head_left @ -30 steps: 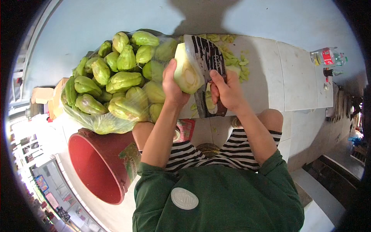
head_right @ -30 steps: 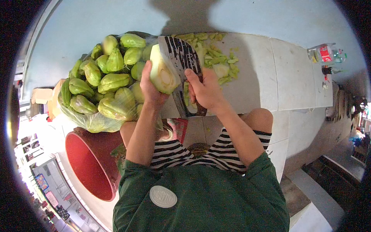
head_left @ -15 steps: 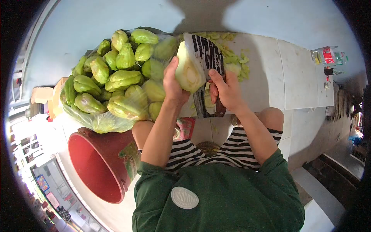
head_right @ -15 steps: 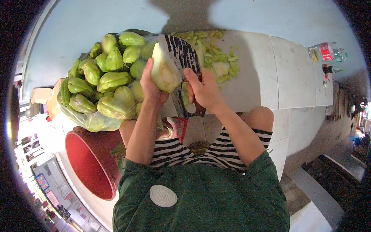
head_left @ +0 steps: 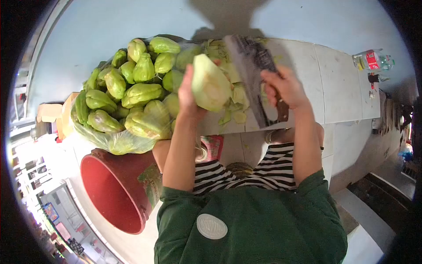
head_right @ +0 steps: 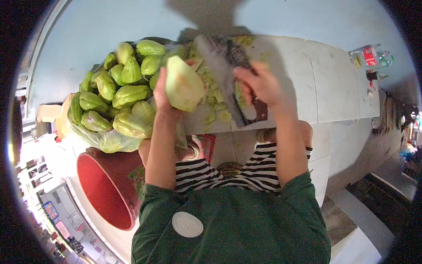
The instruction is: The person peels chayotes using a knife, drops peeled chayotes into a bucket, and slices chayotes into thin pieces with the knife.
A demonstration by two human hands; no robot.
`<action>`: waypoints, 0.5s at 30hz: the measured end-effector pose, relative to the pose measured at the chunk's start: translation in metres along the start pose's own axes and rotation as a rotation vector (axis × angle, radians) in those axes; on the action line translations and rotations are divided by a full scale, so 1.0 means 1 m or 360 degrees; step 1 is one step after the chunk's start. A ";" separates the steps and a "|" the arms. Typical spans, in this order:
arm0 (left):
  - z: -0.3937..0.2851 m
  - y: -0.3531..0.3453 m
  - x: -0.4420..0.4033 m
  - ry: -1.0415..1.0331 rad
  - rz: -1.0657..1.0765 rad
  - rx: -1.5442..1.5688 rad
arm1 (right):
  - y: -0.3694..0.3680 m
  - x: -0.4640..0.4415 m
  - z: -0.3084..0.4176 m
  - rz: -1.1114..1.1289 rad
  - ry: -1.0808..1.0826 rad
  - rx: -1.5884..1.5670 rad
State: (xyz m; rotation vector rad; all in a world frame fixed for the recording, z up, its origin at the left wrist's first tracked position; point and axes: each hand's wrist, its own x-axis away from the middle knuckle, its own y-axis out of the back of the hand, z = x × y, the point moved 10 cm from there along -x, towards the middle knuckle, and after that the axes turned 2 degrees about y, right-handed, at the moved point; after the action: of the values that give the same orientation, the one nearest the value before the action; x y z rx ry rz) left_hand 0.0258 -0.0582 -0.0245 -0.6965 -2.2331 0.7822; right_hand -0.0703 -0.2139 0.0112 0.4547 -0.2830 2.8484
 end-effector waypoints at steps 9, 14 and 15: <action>-0.041 0.055 -0.004 -0.0777 -0.0535 0.0359 | -0.061 0.012 0.009 -0.0368 0.1127 0.1349; -0.048 0.066 -0.004 -0.0990 -0.0359 0.0345 | -0.112 0.038 -0.001 -0.0128 0.1315 0.1564; -0.049 0.066 -0.002 -0.1022 -0.0344 0.0389 | -0.117 0.041 0.001 -0.0090 0.1347 0.1600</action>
State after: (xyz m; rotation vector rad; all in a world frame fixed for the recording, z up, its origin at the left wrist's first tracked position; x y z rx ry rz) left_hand 0.0792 0.0018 -0.0413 -0.0752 -2.6407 1.2700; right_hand -0.0769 -0.0939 0.0434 -0.5994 1.2837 2.6072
